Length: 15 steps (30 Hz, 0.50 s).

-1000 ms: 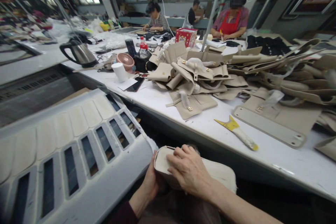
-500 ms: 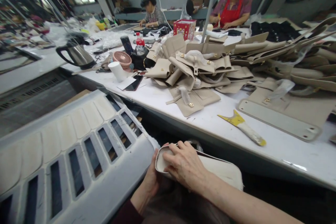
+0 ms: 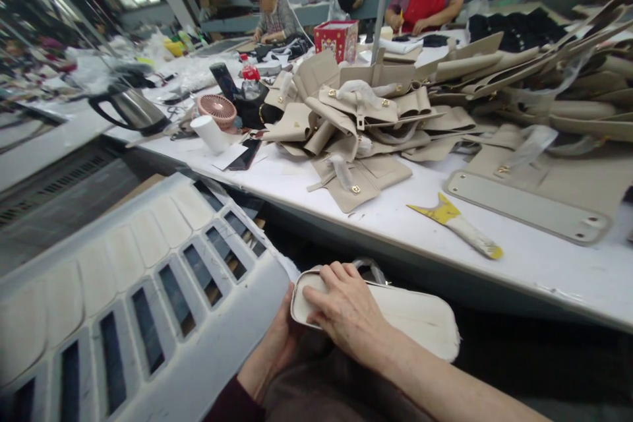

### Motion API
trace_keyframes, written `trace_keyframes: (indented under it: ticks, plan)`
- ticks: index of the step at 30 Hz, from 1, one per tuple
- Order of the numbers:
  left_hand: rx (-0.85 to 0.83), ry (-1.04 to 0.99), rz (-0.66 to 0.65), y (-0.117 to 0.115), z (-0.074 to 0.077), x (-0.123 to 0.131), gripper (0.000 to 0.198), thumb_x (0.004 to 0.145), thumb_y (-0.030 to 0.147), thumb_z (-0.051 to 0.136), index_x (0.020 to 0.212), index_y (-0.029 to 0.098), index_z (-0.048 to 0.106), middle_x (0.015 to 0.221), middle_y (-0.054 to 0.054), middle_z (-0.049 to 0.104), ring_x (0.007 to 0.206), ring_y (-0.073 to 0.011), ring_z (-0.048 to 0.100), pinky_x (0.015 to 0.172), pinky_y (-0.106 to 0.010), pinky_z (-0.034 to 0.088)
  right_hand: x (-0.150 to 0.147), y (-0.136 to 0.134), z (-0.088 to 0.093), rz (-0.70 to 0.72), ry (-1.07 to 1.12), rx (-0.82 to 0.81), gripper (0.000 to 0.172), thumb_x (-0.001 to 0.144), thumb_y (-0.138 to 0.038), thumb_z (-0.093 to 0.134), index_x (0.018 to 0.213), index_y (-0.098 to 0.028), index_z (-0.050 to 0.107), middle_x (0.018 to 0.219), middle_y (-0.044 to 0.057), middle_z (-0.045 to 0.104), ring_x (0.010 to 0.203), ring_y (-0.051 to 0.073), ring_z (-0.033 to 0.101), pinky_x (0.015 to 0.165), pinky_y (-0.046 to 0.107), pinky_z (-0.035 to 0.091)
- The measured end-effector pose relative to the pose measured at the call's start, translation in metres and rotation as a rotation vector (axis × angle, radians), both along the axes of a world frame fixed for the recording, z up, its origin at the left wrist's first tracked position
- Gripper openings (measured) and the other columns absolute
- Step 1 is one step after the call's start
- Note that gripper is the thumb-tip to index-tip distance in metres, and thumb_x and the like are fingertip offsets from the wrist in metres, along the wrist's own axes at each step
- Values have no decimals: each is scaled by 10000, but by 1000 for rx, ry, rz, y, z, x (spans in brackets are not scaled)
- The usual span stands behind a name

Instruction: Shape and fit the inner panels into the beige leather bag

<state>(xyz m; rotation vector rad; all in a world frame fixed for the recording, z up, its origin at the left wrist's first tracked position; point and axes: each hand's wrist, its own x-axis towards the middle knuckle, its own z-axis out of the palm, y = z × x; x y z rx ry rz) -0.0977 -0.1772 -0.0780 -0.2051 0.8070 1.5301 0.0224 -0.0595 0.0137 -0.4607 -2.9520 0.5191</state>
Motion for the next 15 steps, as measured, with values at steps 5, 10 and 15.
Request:
trace_keyframes:
  ticks: [5,10,15]
  plan:
    - [-47,31,-18,-1,-2,-1,605,858,528,614,1316,135,570,1332,-154,594,1331,-360,453,1134,-469,345,-1,-3,1,-50,-15,-25,221,882,-406,674,1062,-286,628,1010,52,552,944,249,448,806,382,285]
    - [-72,58,-31,-2,-1,-1,612,833,529,646,1289,124,591,1272,-156,632,1287,-358,498,1112,-458,375,2,-7,-2,-102,8,-58,228,888,-384,666,1091,-290,622,1037,59,550,954,255,451,829,388,290]
    - [-51,69,-31,-2,8,-3,562,875,476,618,1292,100,582,1221,-163,659,1203,-328,570,1065,-429,422,4,-9,-3,-115,25,-82,213,900,-374,643,1095,-292,620,1041,61,542,951,252,445,838,391,292]
